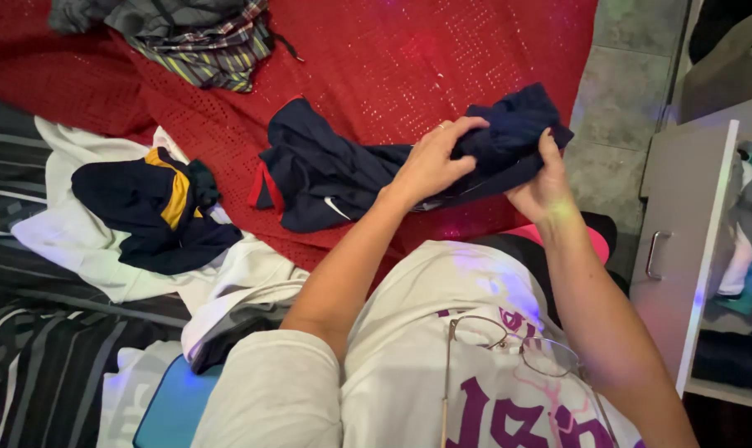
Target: The person folds several pieces of clothing on a red bedspread, including dark shorts and a navy-and-yellow jersey, then places each folded item into an open drawer. The person handles each garment one at a time, smoothing and folding them before storing them.
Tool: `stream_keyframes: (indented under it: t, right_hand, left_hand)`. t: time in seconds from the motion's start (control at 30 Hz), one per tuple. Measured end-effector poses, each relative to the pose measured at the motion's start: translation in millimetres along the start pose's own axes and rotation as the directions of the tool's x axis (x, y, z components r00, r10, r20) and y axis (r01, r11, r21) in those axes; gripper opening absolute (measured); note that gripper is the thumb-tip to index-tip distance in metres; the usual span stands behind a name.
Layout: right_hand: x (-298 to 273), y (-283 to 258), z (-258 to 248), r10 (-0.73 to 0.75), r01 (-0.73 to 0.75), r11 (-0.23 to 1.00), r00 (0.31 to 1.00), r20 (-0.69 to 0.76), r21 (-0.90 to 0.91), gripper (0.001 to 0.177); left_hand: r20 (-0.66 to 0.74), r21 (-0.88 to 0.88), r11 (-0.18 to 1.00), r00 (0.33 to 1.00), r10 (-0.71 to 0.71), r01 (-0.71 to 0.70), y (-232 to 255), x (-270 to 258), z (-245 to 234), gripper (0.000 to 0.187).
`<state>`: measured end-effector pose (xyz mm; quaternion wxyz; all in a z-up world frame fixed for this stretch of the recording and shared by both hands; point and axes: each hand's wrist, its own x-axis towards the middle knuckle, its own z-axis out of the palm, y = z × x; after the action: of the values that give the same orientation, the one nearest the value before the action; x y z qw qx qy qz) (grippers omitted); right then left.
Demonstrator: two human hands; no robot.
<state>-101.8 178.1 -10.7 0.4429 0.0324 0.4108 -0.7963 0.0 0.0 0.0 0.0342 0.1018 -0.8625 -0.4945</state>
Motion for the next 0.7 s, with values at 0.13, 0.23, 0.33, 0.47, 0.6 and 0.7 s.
stream_keyframes:
  t: [0.13,0.23,0.33,0.47,0.6,0.7]
  right_hand:
    - [8.3,8.3,-12.3,-0.042,0.043,0.999,0.993,-0.107,0.01,0.045]
    - [16.9,10.6,-28.7,-0.124,0.137,0.99,0.967,-0.224,0.042,0.027]
    - [10.5,2.9,-26.3,-0.217,0.226,0.974,0.929,-0.3,-0.003,0.02]
    - [2.9,-5.3,-20.8,-0.325,0.314,0.945,0.895,-0.304,-0.088,0.018]
    - [7.7,-4.9,-37.1,-0.296,0.284,0.955,0.903,-0.31,-0.086,0.039]
    - [13.5,-3.4,-50.2,-0.341,0.284,0.937,0.87,-0.356,-0.202,0.029]
  left_hand:
    - [-0.075,-0.131,0.991,0.997,-0.023,0.013,-22.9,9.1,-3.3,0.051]
    - [-0.211,-0.275,0.962,0.976,-0.057,-0.003,-50.0,21.7,-1.5,0.041]
    - [-0.354,-0.47,0.881,0.926,-0.128,-0.058,-67.2,25.8,-8.1,0.031]
    - [-0.408,-0.583,0.811,0.882,-0.236,-0.053,-78.7,29.9,-25.6,0.018]
    - [-0.445,-0.617,0.771,0.878,-0.177,-0.158,-60.6,27.1,-48.3,0.008]
    - [-0.539,-0.463,0.884,0.815,-0.214,-0.073,-54.5,25.7,-59.6,0.013]
